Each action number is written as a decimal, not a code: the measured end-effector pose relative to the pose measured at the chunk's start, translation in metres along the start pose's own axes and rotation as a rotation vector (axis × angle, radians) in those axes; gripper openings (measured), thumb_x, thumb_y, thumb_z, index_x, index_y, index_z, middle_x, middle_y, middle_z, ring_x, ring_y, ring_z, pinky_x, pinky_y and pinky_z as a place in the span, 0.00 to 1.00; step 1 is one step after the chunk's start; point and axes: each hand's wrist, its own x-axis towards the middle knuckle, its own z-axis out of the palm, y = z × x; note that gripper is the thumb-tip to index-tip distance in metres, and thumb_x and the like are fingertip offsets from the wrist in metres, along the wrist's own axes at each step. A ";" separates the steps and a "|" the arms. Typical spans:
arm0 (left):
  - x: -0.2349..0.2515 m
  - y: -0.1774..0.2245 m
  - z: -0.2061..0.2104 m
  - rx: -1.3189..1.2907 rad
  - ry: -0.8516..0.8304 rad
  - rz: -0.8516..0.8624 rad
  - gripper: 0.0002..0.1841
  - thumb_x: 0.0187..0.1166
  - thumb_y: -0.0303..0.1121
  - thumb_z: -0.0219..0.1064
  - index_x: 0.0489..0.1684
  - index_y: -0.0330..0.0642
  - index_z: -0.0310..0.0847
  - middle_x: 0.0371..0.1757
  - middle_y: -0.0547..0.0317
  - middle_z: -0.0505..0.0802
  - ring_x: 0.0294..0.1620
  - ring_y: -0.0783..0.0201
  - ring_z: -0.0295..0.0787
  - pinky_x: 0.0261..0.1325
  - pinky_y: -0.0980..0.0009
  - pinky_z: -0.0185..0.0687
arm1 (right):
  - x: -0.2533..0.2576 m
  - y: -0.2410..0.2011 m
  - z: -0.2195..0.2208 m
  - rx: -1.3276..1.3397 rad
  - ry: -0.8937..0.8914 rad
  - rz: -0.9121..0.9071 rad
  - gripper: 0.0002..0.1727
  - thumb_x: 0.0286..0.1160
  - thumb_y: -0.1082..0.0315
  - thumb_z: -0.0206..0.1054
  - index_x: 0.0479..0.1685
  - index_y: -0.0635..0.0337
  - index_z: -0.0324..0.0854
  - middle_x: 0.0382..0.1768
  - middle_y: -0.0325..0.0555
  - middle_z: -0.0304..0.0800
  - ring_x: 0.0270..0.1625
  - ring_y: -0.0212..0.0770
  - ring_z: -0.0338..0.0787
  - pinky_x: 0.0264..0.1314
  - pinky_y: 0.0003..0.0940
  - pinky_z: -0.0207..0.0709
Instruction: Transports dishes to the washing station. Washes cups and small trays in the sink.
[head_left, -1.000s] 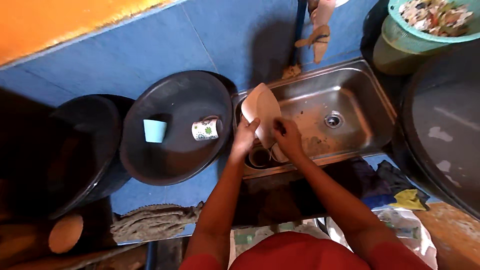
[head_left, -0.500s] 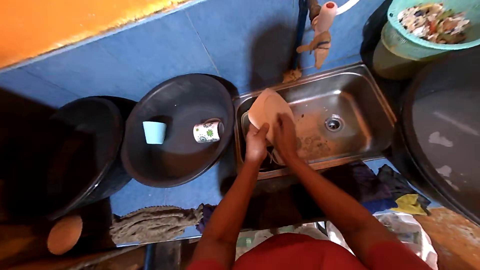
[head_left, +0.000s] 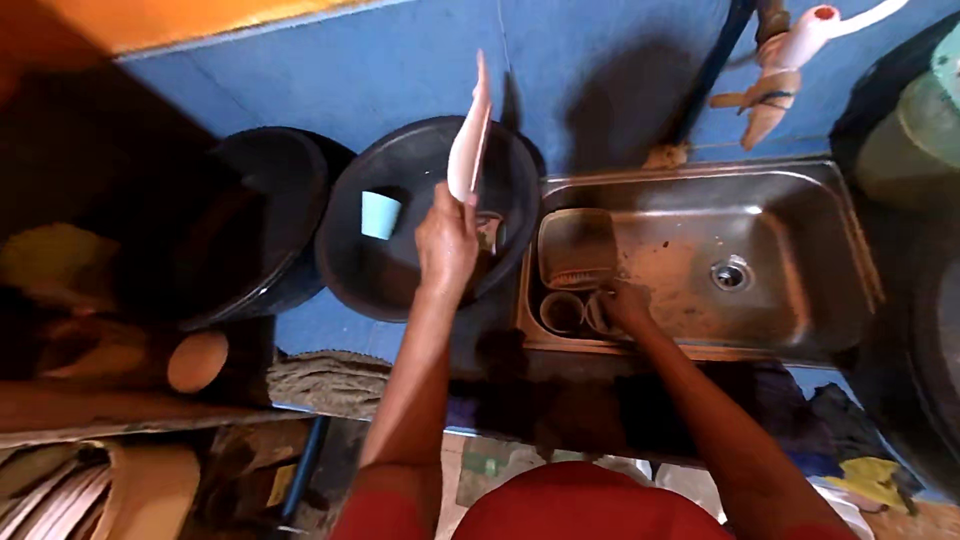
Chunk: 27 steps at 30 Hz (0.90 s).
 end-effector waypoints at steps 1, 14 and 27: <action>0.006 -0.014 0.000 0.091 -0.065 -0.059 0.23 0.93 0.37 0.53 0.71 0.21 0.71 0.52 0.24 0.90 0.57 0.29 0.90 0.63 0.35 0.79 | -0.001 -0.004 0.000 0.009 -0.022 0.010 0.21 0.91 0.64 0.58 0.74 0.67 0.78 0.68 0.69 0.84 0.72 0.65 0.83 0.77 0.61 0.71; 0.015 -0.083 0.047 0.461 -0.883 -0.251 0.27 0.88 0.48 0.62 0.57 0.23 0.84 0.62 0.24 0.87 0.70 0.28 0.82 0.70 0.29 0.72 | -0.003 -0.001 0.002 0.146 -0.059 0.082 0.21 0.91 0.61 0.59 0.70 0.67 0.81 0.66 0.66 0.86 0.70 0.60 0.85 0.75 0.59 0.73; 0.032 0.014 0.043 -1.033 -0.722 -0.743 0.10 0.87 0.32 0.54 0.55 0.38 0.77 0.44 0.56 0.90 0.42 0.64 0.92 0.50 0.69 0.90 | 0.012 -0.045 -0.019 0.952 -0.162 0.204 0.24 0.90 0.59 0.58 0.78 0.63 0.69 0.64 0.52 0.84 0.55 0.40 0.88 0.55 0.33 0.84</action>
